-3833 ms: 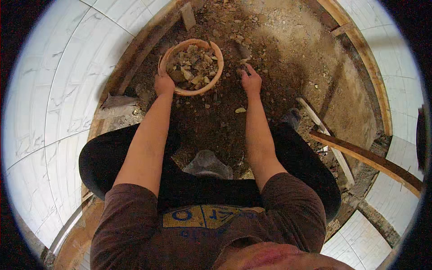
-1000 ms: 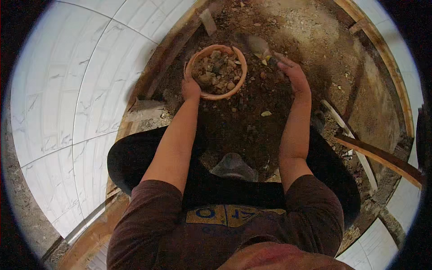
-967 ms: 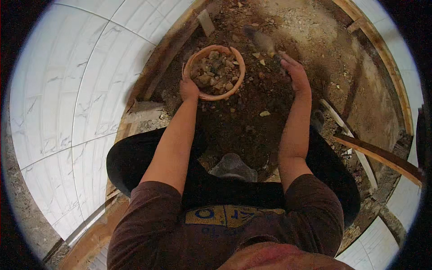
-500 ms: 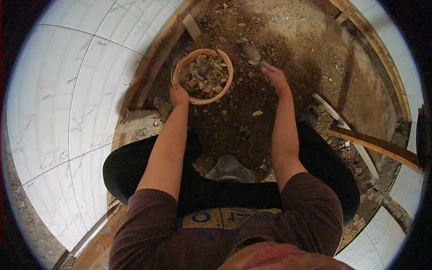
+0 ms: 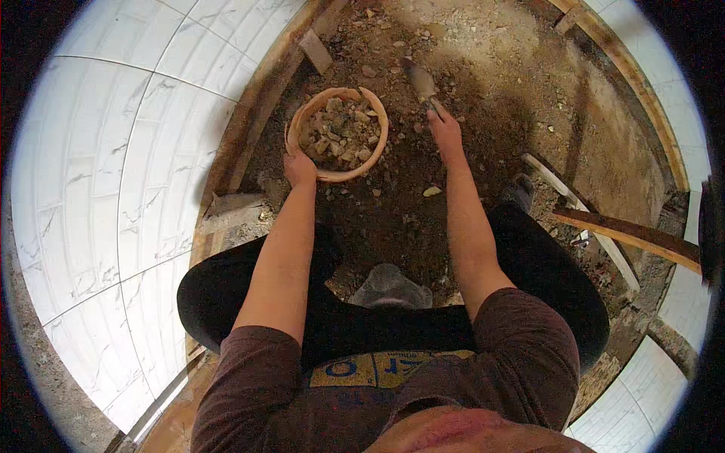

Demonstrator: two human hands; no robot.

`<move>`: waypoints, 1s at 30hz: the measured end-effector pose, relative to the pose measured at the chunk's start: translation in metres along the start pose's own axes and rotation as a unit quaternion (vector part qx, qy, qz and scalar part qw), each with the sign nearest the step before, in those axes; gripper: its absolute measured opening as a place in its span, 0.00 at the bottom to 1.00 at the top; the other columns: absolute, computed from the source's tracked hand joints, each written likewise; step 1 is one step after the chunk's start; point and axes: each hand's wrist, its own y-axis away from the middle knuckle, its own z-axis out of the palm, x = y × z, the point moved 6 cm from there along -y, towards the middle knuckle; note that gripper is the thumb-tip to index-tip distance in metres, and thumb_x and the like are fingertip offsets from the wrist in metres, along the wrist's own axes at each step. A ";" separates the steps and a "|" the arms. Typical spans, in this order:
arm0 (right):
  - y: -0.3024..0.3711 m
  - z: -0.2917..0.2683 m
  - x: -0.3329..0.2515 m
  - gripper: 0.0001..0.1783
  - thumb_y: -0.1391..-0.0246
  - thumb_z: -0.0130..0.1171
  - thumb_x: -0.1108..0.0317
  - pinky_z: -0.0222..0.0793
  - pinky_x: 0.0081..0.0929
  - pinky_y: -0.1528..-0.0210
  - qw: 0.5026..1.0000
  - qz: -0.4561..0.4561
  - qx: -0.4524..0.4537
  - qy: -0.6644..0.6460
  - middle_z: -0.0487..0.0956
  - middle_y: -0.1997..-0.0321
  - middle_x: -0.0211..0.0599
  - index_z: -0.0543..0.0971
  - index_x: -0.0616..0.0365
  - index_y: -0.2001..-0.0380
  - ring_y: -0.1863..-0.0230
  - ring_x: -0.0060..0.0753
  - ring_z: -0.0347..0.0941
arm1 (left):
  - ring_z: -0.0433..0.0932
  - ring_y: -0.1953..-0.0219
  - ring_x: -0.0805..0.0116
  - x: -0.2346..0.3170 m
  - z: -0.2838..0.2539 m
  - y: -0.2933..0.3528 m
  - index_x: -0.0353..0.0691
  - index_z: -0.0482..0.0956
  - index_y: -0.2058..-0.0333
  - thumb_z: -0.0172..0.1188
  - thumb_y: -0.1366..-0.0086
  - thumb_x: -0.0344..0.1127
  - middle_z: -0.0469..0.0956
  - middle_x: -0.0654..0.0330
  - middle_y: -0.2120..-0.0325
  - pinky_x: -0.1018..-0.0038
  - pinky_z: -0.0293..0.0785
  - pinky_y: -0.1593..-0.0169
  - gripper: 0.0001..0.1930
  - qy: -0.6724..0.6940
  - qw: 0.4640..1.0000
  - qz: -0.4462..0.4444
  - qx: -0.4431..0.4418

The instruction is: The recorder is using a trowel to level the dirt and remove rocks from a floor space before tiling.

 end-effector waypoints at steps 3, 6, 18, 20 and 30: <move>0.002 0.022 -0.042 0.30 0.41 0.52 0.44 0.60 0.44 0.37 0.993 0.036 -0.062 -0.099 0.66 0.35 0.46 0.69 0.44 0.38 0.35 0.48 0.62 | 0.77 0.59 0.62 0.014 -0.035 0.017 0.33 0.68 0.44 0.54 0.34 0.41 0.79 0.52 0.62 0.62 0.74 0.54 0.25 -0.272 0.946 0.049 0.168; -0.021 0.018 -0.033 0.30 0.41 0.54 0.46 0.63 0.43 0.39 1.000 0.016 -0.012 -0.014 0.67 0.35 0.44 0.70 0.45 0.39 0.37 0.46 0.65 | 0.78 0.60 0.60 0.022 -0.055 0.043 0.33 0.71 0.46 0.55 0.34 0.42 0.79 0.50 0.62 0.64 0.77 0.59 0.23 -0.063 0.986 -0.054 0.143; -0.033 -0.051 0.019 0.23 0.41 0.57 0.54 0.72 0.33 0.57 0.980 0.051 0.181 -0.070 0.81 0.54 0.41 0.78 0.55 0.47 0.59 0.36 0.77 | 0.67 0.42 0.45 0.009 -0.044 0.023 0.32 0.55 0.36 0.33 0.28 0.57 0.62 0.42 0.40 0.52 0.68 0.42 0.35 0.025 0.991 -0.130 0.022; -0.066 -0.066 0.056 0.25 0.40 0.56 0.53 0.72 0.33 0.59 0.990 -0.028 0.136 0.037 0.81 0.53 0.41 0.75 0.53 0.44 0.60 0.36 0.77 | 0.81 0.63 0.57 0.032 -0.045 0.012 0.30 0.75 0.52 0.51 0.32 0.42 0.79 0.43 0.64 0.61 0.80 0.66 0.20 -0.120 0.982 -0.019 0.146; -0.010 0.007 0.017 0.29 0.38 0.46 0.47 0.68 0.50 0.46 0.973 0.024 0.090 0.209 0.73 0.42 0.49 0.65 0.41 0.36 0.44 0.58 0.70 | 0.79 0.64 0.45 0.045 -0.074 0.058 0.28 0.77 0.57 0.32 0.31 0.65 0.77 0.40 0.62 0.53 0.74 0.56 0.40 0.091 0.976 -0.102 0.172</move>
